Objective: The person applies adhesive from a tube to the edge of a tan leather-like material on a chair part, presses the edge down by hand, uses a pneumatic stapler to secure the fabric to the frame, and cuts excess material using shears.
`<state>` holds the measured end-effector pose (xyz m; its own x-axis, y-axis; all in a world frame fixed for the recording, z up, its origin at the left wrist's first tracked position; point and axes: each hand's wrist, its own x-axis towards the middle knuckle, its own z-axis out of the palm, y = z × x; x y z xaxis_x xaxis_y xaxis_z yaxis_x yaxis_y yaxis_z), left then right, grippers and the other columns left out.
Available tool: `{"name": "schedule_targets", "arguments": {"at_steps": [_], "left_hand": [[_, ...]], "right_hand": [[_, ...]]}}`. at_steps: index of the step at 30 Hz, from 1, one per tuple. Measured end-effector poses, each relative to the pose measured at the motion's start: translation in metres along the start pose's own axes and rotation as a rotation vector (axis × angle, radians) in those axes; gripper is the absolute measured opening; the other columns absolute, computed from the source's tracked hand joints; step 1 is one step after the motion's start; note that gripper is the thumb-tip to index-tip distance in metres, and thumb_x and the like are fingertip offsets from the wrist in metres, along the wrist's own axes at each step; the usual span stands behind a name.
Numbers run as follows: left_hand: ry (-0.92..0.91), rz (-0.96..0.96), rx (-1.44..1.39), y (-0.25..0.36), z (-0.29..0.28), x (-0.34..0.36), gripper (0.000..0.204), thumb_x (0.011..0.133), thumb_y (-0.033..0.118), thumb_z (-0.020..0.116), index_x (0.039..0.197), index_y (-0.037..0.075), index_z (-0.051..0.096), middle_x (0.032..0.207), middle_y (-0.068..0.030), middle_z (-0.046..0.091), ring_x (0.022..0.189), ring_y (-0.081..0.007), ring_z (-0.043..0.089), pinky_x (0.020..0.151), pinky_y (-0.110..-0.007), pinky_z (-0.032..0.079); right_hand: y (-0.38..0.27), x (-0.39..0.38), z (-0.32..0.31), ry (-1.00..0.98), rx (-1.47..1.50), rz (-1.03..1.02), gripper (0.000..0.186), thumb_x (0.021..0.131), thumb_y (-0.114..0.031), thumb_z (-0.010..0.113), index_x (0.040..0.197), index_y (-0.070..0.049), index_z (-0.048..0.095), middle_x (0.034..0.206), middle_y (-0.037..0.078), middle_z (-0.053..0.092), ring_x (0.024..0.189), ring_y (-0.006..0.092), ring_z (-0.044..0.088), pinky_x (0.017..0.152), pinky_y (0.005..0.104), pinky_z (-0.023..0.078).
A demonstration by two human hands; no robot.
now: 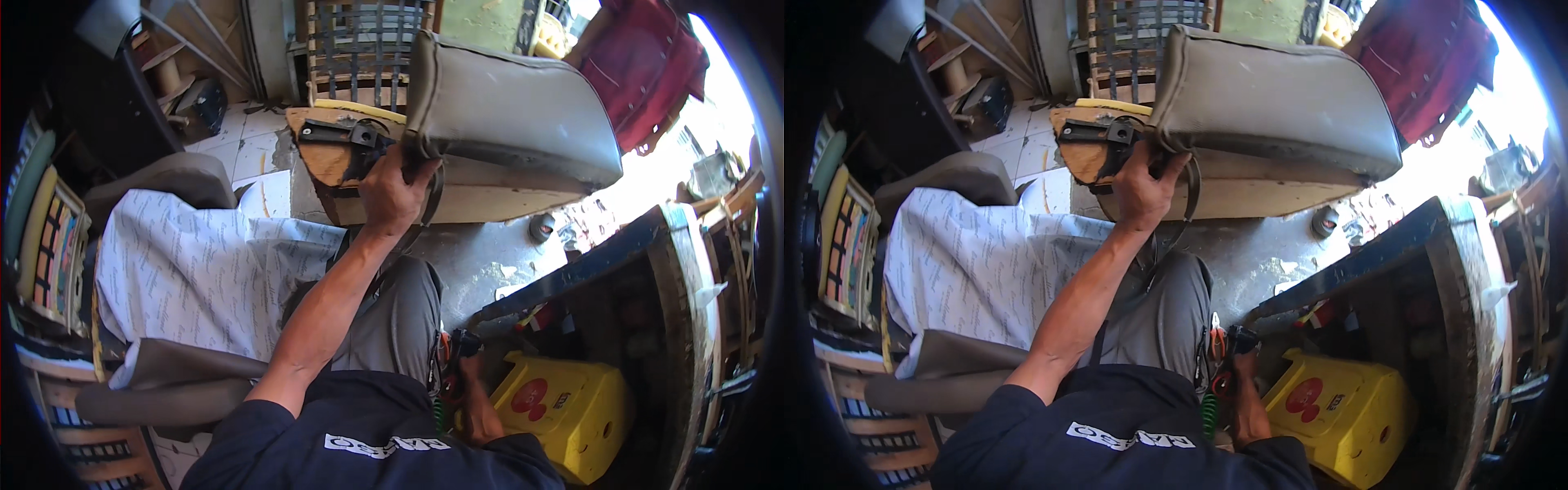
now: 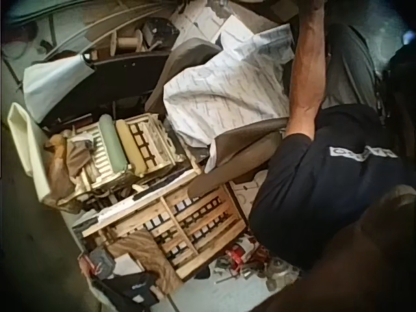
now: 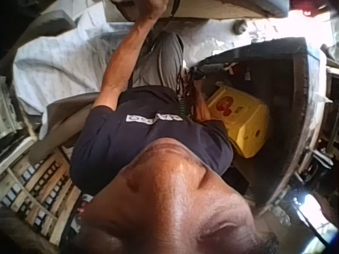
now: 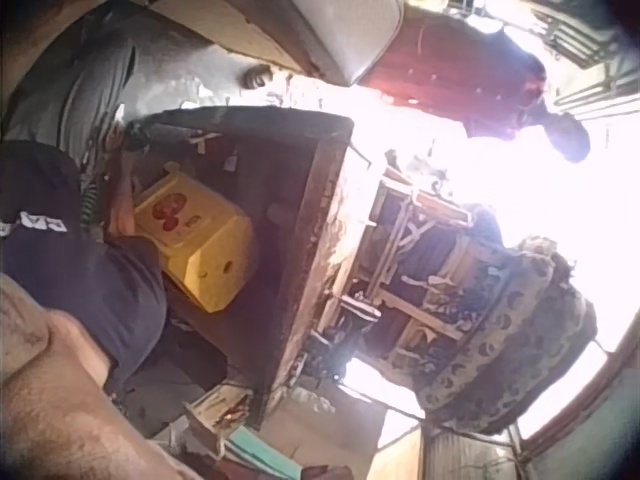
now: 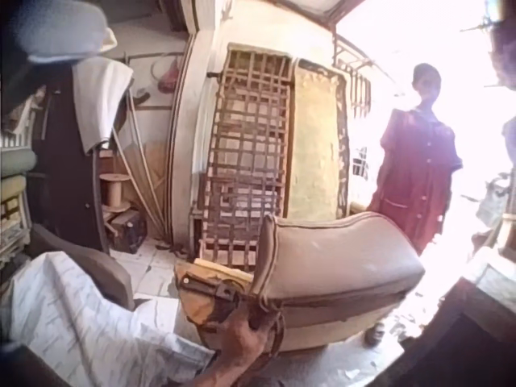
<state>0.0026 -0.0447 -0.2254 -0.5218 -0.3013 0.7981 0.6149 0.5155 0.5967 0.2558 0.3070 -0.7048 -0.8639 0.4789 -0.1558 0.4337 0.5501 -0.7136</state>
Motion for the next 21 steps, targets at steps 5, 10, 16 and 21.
{"name": "schedule_targets", "arguments": {"at_steps": [5, 10, 16, 21], "left_hand": [[-0.069, -0.116, 0.131, -0.02, -0.022, 0.0, 0.052, 0.088, 0.038, 0.083, 0.127, 0.008, 0.068, 0.11, -0.0144, 0.077, 0.1, -0.0308, 0.076, 0.083, -0.039, 0.057], [-0.09, -0.142, 0.038, -0.01, -0.005, -0.004, 0.044, 0.091, 0.033, 0.082, 0.119, 0.003, 0.068, 0.109, -0.0104, 0.078, 0.102, -0.0198, 0.075, 0.089, -0.034, 0.056], [-0.009, -0.034, 0.022, -0.011, -0.003, 0.001, 0.042, 0.091, 0.033, 0.083, 0.111, 0.0, 0.067, 0.097, -0.0103, 0.079, 0.087, -0.0193, 0.075, 0.08, -0.033, 0.056], [-0.028, -0.172, 0.095, -0.008, -0.002, 0.002, 0.042, 0.091, 0.032, 0.082, 0.111, -0.001, 0.067, 0.104, -0.013, 0.078, 0.095, -0.0197, 0.075, 0.087, -0.033, 0.055]], "right_hand": [[-0.032, -0.04, -0.026, -0.411, -0.586, 0.303, 0.03, 0.092, -0.03, 0.065, 0.11, -0.009, 0.076, 0.111, 0.017, 0.076, 0.106, 0.0304, 0.074, 0.086, 0.047, 0.057], [-0.04, -0.06, -0.043, 0.172, -0.741, 0.141, 0.038, 0.09, -0.027, 0.066, 0.118, -0.001, 0.068, 0.11, 0.026, 0.073, 0.105, 0.0393, 0.072, 0.091, 0.0532, 0.056], [-0.098, -0.033, -0.011, -0.209, -0.316, 0.379, 0.079, 0.08, -0.038, 0.08, 0.137, 0.005, 0.045, 0.135, 0.03, 0.06, 0.117, 0.0481, 0.064, 0.102, 0.0539, 0.051], [-0.087, -0.016, 0.005, -0.115, -0.3, 0.453, 0.112, 0.073, -0.045, 0.085, 0.152, 0.005, 0.023, 0.143, 0.037, 0.05, 0.133, 0.0507, 0.052, 0.11, 0.0489, 0.046]]}}
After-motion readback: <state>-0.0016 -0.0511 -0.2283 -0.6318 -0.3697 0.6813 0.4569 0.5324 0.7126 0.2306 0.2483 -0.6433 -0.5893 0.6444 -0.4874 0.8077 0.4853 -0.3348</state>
